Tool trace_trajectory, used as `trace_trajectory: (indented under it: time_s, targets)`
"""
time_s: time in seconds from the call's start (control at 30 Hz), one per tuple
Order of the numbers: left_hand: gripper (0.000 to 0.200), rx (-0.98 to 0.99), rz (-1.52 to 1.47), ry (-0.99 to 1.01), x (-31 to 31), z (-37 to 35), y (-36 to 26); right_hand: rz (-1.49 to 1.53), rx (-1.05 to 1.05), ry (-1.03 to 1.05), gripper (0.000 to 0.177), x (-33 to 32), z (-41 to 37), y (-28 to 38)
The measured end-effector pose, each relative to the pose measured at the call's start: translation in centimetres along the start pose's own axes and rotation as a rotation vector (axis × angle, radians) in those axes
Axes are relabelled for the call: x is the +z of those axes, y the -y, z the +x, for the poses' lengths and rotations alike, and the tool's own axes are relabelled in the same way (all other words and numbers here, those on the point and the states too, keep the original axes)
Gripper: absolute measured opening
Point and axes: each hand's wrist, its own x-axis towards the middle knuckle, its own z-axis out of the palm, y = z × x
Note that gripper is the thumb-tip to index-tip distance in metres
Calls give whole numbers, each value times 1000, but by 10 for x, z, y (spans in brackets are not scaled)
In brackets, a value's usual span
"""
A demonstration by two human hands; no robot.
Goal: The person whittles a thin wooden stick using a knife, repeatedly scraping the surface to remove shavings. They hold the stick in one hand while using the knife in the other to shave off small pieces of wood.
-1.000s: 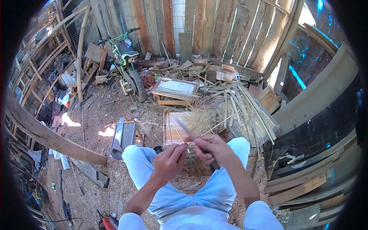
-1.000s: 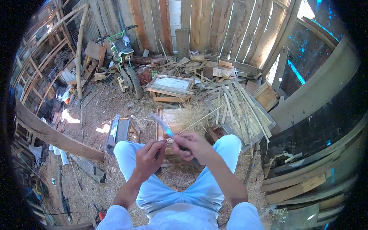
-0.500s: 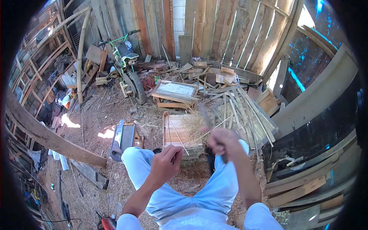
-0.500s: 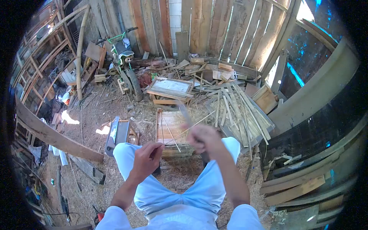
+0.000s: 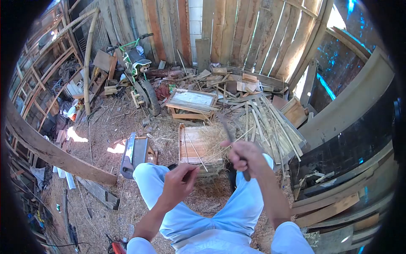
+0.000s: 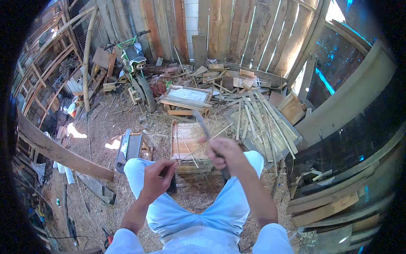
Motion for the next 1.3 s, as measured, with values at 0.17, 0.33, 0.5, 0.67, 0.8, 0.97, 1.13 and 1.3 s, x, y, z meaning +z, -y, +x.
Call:
trace_trajectory:
  time_s: [0.17,0.33,0.5,0.67,0.8,0.97,1.13,1.3]
  targets:
    - [6,74,43,-13,6,4,-1,-121,114,151,30,17,5,-24]
    - [6,-19,102,11,-21,-7,3,58,-146,-188,31,-42,6,24]
    - [8,-165,26,-51,-25,-7,22,23,-253,-169,32,-46,0,30]
    - [9,-166,-54,-28,0,8,16,-187,30,49,35,13,8,-9]
    - [9,-122,-63,12,9,13,0,-93,105,209,35,33,13,-33]
    - [7,-128,-86,47,0,8,-8,-69,62,156,35,19,10,-8]
    - [7,-97,-75,27,1,2,-12,-93,60,61,35,9,-1,5]
    - [5,-30,-12,24,-10,-8,-5,-56,-73,-55,29,-30,-8,29]
